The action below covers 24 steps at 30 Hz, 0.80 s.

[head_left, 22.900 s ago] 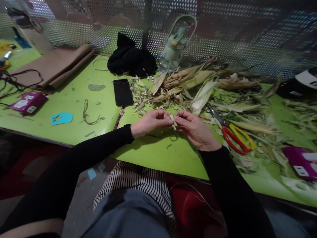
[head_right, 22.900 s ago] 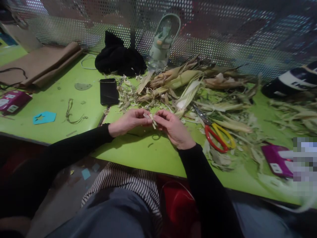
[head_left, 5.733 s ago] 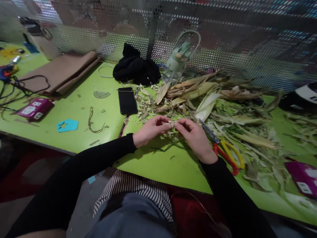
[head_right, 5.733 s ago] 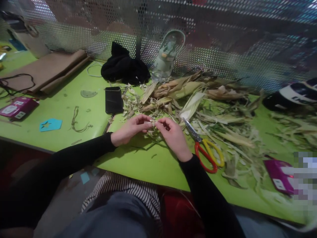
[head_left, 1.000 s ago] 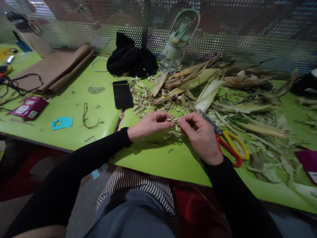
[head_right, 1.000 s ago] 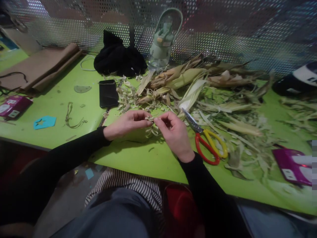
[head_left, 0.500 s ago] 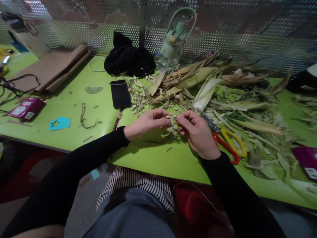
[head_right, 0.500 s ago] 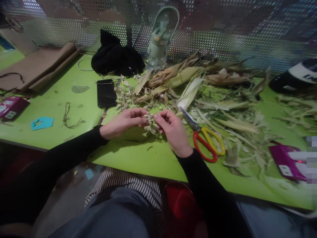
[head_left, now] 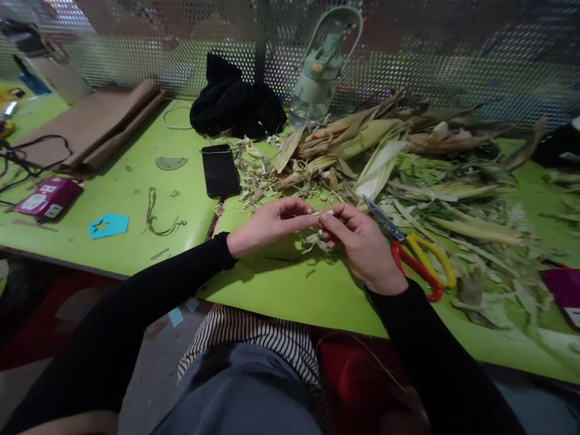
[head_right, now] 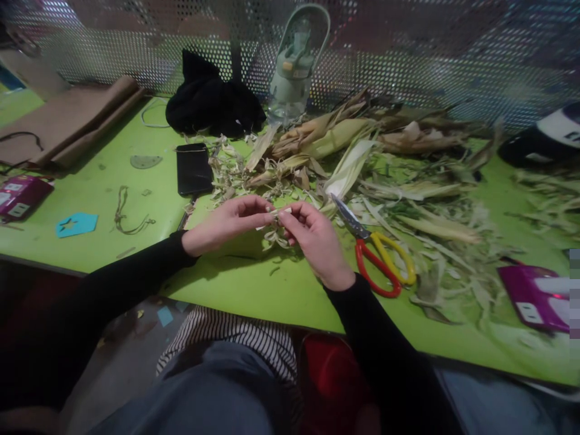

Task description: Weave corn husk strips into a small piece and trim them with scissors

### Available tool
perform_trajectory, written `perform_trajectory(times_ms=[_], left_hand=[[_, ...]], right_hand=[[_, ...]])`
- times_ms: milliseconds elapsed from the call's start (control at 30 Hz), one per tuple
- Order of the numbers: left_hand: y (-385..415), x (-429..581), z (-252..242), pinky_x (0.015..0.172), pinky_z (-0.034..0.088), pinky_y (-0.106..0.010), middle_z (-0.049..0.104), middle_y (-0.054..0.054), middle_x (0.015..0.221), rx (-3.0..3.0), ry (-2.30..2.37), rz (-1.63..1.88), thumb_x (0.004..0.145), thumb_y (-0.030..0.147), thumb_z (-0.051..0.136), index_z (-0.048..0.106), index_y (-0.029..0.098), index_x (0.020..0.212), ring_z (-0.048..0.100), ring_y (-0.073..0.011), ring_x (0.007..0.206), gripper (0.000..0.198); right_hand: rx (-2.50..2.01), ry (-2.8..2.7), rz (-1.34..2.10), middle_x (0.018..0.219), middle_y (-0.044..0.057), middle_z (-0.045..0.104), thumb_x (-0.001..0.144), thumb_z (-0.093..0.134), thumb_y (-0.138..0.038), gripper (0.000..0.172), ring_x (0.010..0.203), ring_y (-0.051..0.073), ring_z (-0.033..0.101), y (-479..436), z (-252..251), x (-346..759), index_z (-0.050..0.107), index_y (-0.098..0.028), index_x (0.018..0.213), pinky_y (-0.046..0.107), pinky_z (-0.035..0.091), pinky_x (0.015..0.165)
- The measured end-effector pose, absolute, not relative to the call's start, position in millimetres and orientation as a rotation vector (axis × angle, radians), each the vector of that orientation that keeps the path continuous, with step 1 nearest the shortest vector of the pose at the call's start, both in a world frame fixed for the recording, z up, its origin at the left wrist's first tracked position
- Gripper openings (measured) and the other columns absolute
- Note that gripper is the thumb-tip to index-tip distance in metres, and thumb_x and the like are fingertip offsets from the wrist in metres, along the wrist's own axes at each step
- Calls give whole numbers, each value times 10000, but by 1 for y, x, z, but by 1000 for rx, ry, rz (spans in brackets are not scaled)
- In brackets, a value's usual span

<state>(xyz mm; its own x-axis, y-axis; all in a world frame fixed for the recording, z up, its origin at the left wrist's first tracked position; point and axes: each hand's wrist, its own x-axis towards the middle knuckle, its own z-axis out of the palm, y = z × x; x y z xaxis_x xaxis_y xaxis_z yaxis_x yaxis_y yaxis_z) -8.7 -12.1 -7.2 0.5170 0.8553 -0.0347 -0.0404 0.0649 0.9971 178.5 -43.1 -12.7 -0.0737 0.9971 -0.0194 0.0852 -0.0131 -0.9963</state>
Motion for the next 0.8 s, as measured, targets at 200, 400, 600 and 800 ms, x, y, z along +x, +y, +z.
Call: perform_trajectory(times_ms=[200,400,600,800], left_hand=[[-10,-9,-6,677,408,-239,613,1,816,1520,903,874,856,329,687,608,125,873,516,-80,709,219],[-6,-15,-3,614,348,-227,563,34,694,1482,927,708,823,320,724,638,122,809,455,-62,631,217],[8,-19,-3,571,340,-215,510,48,625,1195,818,566,841,382,718,572,139,681,423,-43,564,325],[6,-14,-8,721,452,-240,655,-16,934,1146,756,659,767,240,787,646,124,998,584,-69,770,295]], right_hand=[[-1332,-1555,1189,824,4,664,784,783,-454,302,729,150,587,-44,-12,175,669,-207,914,294,478,678],[-1336,-1752,974,788,22,691,854,704,-464,265,707,163,593,-48,-16,171,689,-202,821,309,462,678],[-1328,-1598,984,746,7,667,827,746,-465,273,640,133,555,-45,-29,165,687,-199,820,278,449,593],[-1255,-1288,1095,799,-5,667,789,787,-461,288,622,111,565,-40,-36,168,707,-215,914,247,514,560]])
